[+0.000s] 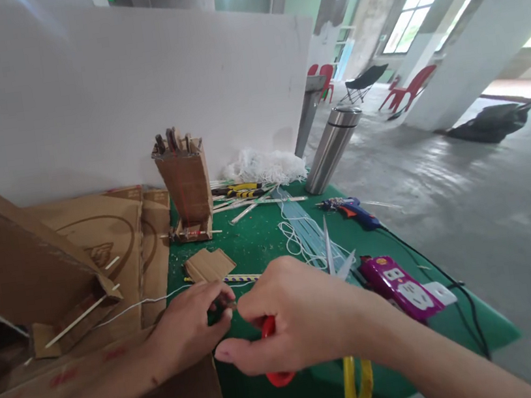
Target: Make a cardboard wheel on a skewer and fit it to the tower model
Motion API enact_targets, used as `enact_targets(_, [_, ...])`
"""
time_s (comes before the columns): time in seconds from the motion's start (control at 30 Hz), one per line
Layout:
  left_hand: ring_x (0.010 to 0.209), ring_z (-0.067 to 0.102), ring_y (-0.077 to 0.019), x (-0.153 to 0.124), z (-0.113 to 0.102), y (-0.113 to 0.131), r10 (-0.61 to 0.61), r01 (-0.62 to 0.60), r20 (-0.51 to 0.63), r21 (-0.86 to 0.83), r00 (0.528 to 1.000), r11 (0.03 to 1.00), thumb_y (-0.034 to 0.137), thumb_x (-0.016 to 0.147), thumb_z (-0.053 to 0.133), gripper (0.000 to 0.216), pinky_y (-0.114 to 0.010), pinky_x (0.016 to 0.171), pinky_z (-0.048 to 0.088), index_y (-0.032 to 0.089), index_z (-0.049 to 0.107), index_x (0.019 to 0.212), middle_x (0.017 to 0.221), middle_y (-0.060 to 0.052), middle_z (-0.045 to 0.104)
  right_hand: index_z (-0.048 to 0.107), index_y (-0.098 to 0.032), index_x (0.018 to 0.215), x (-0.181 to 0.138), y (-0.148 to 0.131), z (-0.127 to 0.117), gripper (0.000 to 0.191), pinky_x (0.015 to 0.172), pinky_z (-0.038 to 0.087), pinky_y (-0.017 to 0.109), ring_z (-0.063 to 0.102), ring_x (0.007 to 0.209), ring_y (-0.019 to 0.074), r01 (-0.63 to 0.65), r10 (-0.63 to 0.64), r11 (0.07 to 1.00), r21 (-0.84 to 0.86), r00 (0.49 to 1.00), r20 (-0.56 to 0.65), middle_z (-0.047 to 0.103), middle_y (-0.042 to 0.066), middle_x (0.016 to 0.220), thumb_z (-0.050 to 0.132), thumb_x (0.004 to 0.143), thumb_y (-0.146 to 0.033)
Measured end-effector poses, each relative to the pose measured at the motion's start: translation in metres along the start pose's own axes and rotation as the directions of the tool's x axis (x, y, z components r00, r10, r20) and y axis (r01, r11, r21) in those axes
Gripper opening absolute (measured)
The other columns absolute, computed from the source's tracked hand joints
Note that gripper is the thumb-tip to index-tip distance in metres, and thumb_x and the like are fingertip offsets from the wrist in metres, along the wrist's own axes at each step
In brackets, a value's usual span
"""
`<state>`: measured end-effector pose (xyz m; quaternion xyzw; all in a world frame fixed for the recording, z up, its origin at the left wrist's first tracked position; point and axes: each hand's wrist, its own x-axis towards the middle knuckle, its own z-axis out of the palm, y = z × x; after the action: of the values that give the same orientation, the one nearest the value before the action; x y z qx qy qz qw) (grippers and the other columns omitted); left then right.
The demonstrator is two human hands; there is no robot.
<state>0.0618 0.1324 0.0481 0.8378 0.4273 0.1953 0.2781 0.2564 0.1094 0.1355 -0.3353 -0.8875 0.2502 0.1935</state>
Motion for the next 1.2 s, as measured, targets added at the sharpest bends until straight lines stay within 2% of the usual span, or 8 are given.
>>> enact_targets(0.13, [0.079,0.06,-0.0186,-0.001,-0.003,0.001,0.005,-0.017,-0.15,-0.082,0.989,0.996,0.013,0.078,0.052,0.018,-0.033,0.076,0.044,0.021,0.062,0.091,0.084,-0.001,0.066,0.023,-0.021,0.051,0.011,0.02,0.021,0.054,0.044,0.014,0.025,0.017,0.043,0.0075,-0.037,0.041,0.998,-0.053,0.995,0.092,0.016,-0.01,0.046,0.058,0.085,-0.042])
enact_targets(0.3, [0.072,0.055,-0.0148,0.001,-0.01,-0.007,-0.054,-0.034,-0.369,-0.226,0.928,0.973,0.018,0.089,0.04,0.017,-0.028,0.066,0.045,0.021,0.057,0.093,0.086,-0.001,0.06,0.032,-0.018,0.045,0.026,0.037,0.046,0.054,0.045,0.015,0.025,0.017,0.043,0.007,-0.018,0.033,0.995,-0.102,0.989,0.145,0.019,-0.01,0.042,0.066,0.082,-0.039])
enact_targets(0.47, [0.072,0.053,-0.0142,-0.008,-0.02,0.005,-0.039,-0.094,-0.434,-0.281,0.9,0.955,0.019,0.088,0.041,0.016,-0.027,0.066,0.045,0.022,0.057,0.089,0.082,0.0,0.053,0.058,-0.018,0.052,0.031,0.05,0.073,0.033,0.049,0.028,0.026,0.044,0.049,0.0104,0.099,-0.09,0.965,-0.245,0.995,0.048,0.054,-0.002,0.05,0.066,0.082,-0.029])
enact_targets(0.63, [0.061,0.049,-0.0103,-0.042,-0.03,0.021,0.105,-0.192,-0.33,-0.241,0.938,0.951,0.009,0.079,0.044,0.018,-0.022,0.054,0.037,0.022,0.056,0.083,0.073,0.003,0.049,0.066,-0.017,0.074,0.048,0.059,0.074,0.016,0.067,0.043,0.028,0.058,0.072,0.0168,0.119,-0.136,0.963,-0.241,0.989,-0.058,0.064,0.004,0.073,0.058,0.087,-0.02])
enact_targets(0.77, [0.052,0.046,-0.0083,-0.063,-0.023,0.012,0.282,-0.282,0.03,-0.028,0.959,0.959,0.008,0.063,0.052,0.019,-0.024,0.048,0.029,0.022,0.057,0.077,0.068,0.006,0.054,0.065,-0.016,0.084,0.089,0.038,0.076,0.018,0.07,0.047,0.027,0.06,0.079,0.0168,0.084,-0.123,0.966,-0.244,0.981,-0.148,0.065,0.005,0.082,0.052,0.094,-0.022])
enact_targets(0.87, [0.059,0.054,-0.0116,-0.064,-0.016,0.004,0.27,-0.299,0.206,0.125,0.941,0.946,0.013,0.064,0.057,0.013,-0.026,0.05,0.029,0.022,0.057,0.074,0.069,0.005,0.06,0.067,-0.02,0.095,0.124,0.008,0.089,0.013,0.072,0.047,0.026,0.061,0.084,0.0161,0.153,-0.184,0.951,-0.268,0.979,-0.093,0.067,0.003,0.093,0.054,0.095,-0.022])
enact_targets(1.03, [0.068,0.061,-0.0149,-0.059,-0.015,0.001,0.227,-0.267,0.257,0.135,0.939,0.954,0.023,0.071,0.063,0.005,-0.027,0.059,0.037,0.024,0.061,0.076,0.075,0.005,0.068,0.06,-0.017,0.106,0.159,-0.023,0.109,0.019,0.074,0.049,0.034,0.06,0.094,0.0241,0.137,-0.149,0.921,-0.365,0.989,-0.005,0.061,0.01,0.108,0.052,0.09,-0.017])
enact_targets(1.2, [0.064,0.059,-0.0127,-0.06,-0.013,-0.006,0.248,-0.278,0.254,0.092,0.935,0.956,0.024,0.072,0.064,0.007,-0.025,0.056,0.035,0.024,0.061,0.078,0.073,0.006,0.066,0.05,-0.01,0.11,0.156,-0.014,0.106,0.03,0.07,0.049,0.033,0.059,0.084,0.022,0.025,-0.042,0.95,-0.311,0.998,-0.049,0.059,0.012,0.104,0.052,0.08,-0.012])
